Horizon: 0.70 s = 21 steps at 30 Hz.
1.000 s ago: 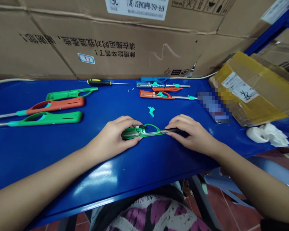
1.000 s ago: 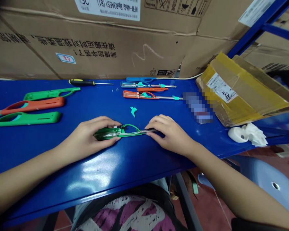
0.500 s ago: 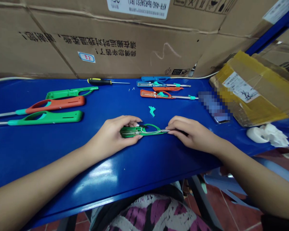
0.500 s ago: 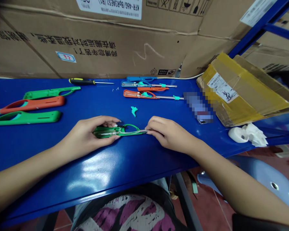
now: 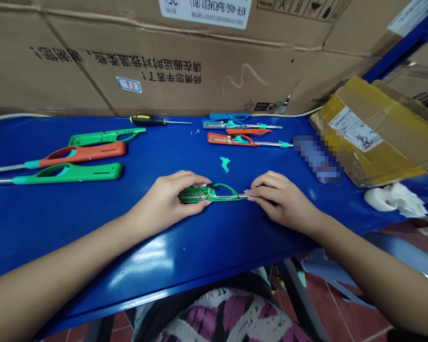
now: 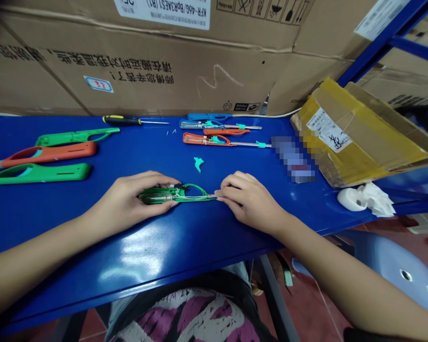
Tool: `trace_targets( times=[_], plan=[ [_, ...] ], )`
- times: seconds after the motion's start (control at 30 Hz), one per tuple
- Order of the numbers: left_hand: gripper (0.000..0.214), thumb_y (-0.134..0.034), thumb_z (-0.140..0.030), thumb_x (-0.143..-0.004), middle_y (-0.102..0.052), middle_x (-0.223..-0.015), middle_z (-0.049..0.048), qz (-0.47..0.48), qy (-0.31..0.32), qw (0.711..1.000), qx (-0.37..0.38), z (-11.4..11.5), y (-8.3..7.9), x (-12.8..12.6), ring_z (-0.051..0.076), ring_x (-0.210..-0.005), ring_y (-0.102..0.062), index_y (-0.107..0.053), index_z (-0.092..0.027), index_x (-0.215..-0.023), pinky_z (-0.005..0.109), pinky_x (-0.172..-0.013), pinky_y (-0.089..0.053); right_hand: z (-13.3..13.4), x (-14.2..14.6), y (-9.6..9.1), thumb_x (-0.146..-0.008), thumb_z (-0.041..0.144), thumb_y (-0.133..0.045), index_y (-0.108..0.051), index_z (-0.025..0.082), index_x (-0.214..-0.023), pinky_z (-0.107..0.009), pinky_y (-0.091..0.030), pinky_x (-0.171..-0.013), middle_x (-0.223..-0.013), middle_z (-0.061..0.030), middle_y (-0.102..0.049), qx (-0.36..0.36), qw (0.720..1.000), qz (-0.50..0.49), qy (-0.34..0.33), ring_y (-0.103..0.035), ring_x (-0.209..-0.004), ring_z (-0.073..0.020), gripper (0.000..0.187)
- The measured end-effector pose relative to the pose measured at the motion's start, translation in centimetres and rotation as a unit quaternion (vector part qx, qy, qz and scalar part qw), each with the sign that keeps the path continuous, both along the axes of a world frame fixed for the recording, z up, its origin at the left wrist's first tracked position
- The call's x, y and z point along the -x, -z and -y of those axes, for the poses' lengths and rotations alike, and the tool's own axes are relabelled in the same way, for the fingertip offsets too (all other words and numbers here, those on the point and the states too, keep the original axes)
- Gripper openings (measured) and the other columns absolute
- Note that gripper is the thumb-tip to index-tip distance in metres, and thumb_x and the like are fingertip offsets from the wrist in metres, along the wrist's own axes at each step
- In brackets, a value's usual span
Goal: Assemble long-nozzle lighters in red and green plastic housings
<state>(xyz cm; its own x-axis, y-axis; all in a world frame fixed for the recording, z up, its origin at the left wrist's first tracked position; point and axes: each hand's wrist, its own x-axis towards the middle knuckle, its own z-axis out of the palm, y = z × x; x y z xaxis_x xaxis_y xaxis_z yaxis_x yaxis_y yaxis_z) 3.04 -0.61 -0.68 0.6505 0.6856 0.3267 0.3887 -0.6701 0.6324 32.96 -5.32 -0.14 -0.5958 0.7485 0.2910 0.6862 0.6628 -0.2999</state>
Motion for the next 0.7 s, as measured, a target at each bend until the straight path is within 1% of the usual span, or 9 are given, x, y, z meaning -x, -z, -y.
trace_targets(
  times=[0.07, 0.2, 0.37, 0.43, 0.53, 0.6, 0.7],
  plan=[
    [0.029, -0.074, -0.027, -0.088, -0.074, -0.105, 0.0040, 0.006, 0.001, 1.000, -0.006, 0.0, 0.1, 0.0, 0.015, -0.093, -0.069, -0.070, -0.018, -0.115, 0.024, -0.085, -0.056, 0.2, 0.1, -0.1, -0.100, 0.019, -0.055, -0.072, 0.018, -0.100, -0.035, -0.046, -0.080, -0.097, -0.0075, -0.069, -0.020, 0.999, 0.025, 0.003, -0.057, -0.089, -0.0198, 0.017],
    [0.030, -0.075, -0.028, -0.088, -0.075, -0.105, 0.0042, 0.011, -0.001, 1.000, -0.011, -0.1, 0.3, 0.0, 0.015, -0.093, -0.070, -0.070, -0.017, -0.115, 0.023, -0.086, -0.055, 0.9, 0.7, -0.6, -0.098, 0.010, -0.051, -0.071, 0.015, -0.102, -0.035, -0.040, -0.073, -0.098, -0.0087, -0.070, -0.099, 0.988, 0.120, -0.010, -0.054, -0.086, -0.0219, 0.021],
    [0.030, -0.076, -0.029, -0.087, -0.075, -0.106, 0.0037, 0.011, -0.003, 1.000, -0.013, 0.0, 0.3, 0.0, 0.014, -0.094, -0.070, -0.071, -0.017, -0.115, 0.022, -0.086, -0.055, 1.8, 1.7, -1.4, -0.098, 0.006, -0.044, -0.071, 0.013, -0.094, -0.035, -0.035, -0.068, -0.086, -0.0087, -0.067, -0.152, 0.971, 0.182, -0.022, -0.050, -0.078, -0.0227, 0.028],
    [0.031, -0.077, -0.028, -0.087, -0.075, -0.105, 0.0034, 0.013, -0.004, 1.000, -0.014, 0.0, 0.3, 0.0, 0.014, -0.092, -0.071, -0.071, -0.017, -0.115, 0.022, -0.086, -0.055, 2.1, 2.0, -1.5, -0.098, 0.007, -0.043, -0.071, 0.012, -0.093, -0.036, -0.035, -0.069, -0.084, -0.0089, -0.067, -0.153, 0.968, 0.199, -0.015, -0.051, -0.077, -0.0230, 0.029],
    [0.031, -0.077, -0.027, -0.086, -0.075, -0.105, 0.0035, 0.014, -0.006, 1.000, -0.014, 0.0, 0.3, 0.0, 0.014, -0.092, -0.071, -0.071, -0.017, -0.114, 0.022, -0.085, -0.055, 2.3, 2.1, -1.5, -0.098, 0.011, -0.049, -0.071, 0.012, -0.098, -0.037, -0.036, -0.072, -0.091, -0.0094, -0.069, -0.138, 0.967, 0.213, 0.001, -0.054, -0.081, -0.0236, 0.022],
    [0.031, -0.077, -0.028, -0.086, -0.075, -0.106, 0.0041, 0.013, -0.006, 1.000, -0.015, 0.0, 0.3, 0.0, 0.015, -0.094, -0.070, -0.071, -0.017, -0.114, 0.024, -0.086, -0.055, 2.3, 1.8, -1.6, -0.098, 0.017, -0.054, -0.071, 0.013, -0.104, -0.038, -0.037, -0.074, -0.097, -0.0091, -0.070, -0.117, 0.974, 0.195, 0.014, -0.058, -0.085, -0.0238, 0.019],
    [0.029, -0.076, -0.028, -0.087, -0.075, -0.106, 0.0050, 0.015, -0.009, 1.000, -0.018, 0.0, 0.4, 0.0, 0.016, -0.095, -0.070, -0.071, -0.016, -0.113, 0.026, -0.087, -0.055, 2.0, 1.4, -1.8, -0.098, 0.025, -0.058, -0.070, 0.016, -0.113, -0.038, -0.040, -0.077, -0.102, -0.0080, -0.070, -0.078, 0.985, 0.148, 0.039, -0.061, -0.091, -0.0238, 0.021]
  ],
)
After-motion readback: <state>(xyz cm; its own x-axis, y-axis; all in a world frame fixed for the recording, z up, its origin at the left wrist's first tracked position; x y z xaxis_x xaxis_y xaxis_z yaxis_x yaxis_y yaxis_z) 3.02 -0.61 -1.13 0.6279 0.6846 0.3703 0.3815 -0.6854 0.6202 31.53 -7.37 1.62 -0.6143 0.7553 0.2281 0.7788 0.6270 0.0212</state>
